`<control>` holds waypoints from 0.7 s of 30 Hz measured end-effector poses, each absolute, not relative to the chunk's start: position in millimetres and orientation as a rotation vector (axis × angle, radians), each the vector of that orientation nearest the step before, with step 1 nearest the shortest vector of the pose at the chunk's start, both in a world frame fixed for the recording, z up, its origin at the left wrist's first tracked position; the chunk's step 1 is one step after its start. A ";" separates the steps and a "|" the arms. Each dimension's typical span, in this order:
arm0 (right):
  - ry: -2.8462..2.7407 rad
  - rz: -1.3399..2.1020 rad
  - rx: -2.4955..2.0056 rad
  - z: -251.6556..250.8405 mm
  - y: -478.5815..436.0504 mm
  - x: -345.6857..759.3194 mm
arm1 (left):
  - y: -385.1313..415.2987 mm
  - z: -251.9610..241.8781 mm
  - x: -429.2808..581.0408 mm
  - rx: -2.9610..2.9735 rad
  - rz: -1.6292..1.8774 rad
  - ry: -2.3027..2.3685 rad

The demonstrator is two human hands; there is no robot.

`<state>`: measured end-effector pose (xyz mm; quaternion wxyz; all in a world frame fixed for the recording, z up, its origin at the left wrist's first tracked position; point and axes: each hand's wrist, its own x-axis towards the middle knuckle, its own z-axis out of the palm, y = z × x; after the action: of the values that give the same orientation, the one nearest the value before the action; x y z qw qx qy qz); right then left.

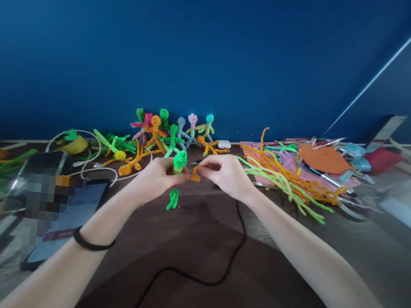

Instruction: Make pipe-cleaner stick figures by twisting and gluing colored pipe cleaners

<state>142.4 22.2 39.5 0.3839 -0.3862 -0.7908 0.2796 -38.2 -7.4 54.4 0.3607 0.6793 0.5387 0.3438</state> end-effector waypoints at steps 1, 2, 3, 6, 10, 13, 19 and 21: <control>-2.016 0.671 -0.989 41.5 20.2 142.1 | -7.0 54.3 -38.7 1.771 0.878 1.397; -2.017 0.632 -0.994 43.3 18.1 141.8 | -6.7 54.2 -39.1 1.793 0.875 1.408; -2.022 0.597 -0.997 45.0 15.9 141.4 | -6.5 54.3 -39.2 1.814 0.876 1.421; -2.047 0.503 -0.998 48.1 10.5 139.9 | -6.2 54.8 -38.7 1.852 0.884 1.466; -2.088 0.401 -0.989 48.1 6.1 137.3 | -6.7 54.7 -36.5 1.863 0.899 1.494; -2.116 0.318 -0.968 46.1 3.3 134.0 | -7.5 54.7 -34.1 1.840 0.954 1.508; -2.163 0.210 -0.924 37.3 -1.1 127.4 | -9.9 57.3 -29.7 1.726 1.112 1.519; -2.163 0.248 -0.891 34.7 -1.2 126.6 | -10.0 57.0 -29.4 1.672 1.168 1.514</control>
<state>126.6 -1.2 34.7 0.3844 -0.3495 -0.8489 0.0972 -29.4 -10.0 57.0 0.2962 0.6285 0.5694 0.4393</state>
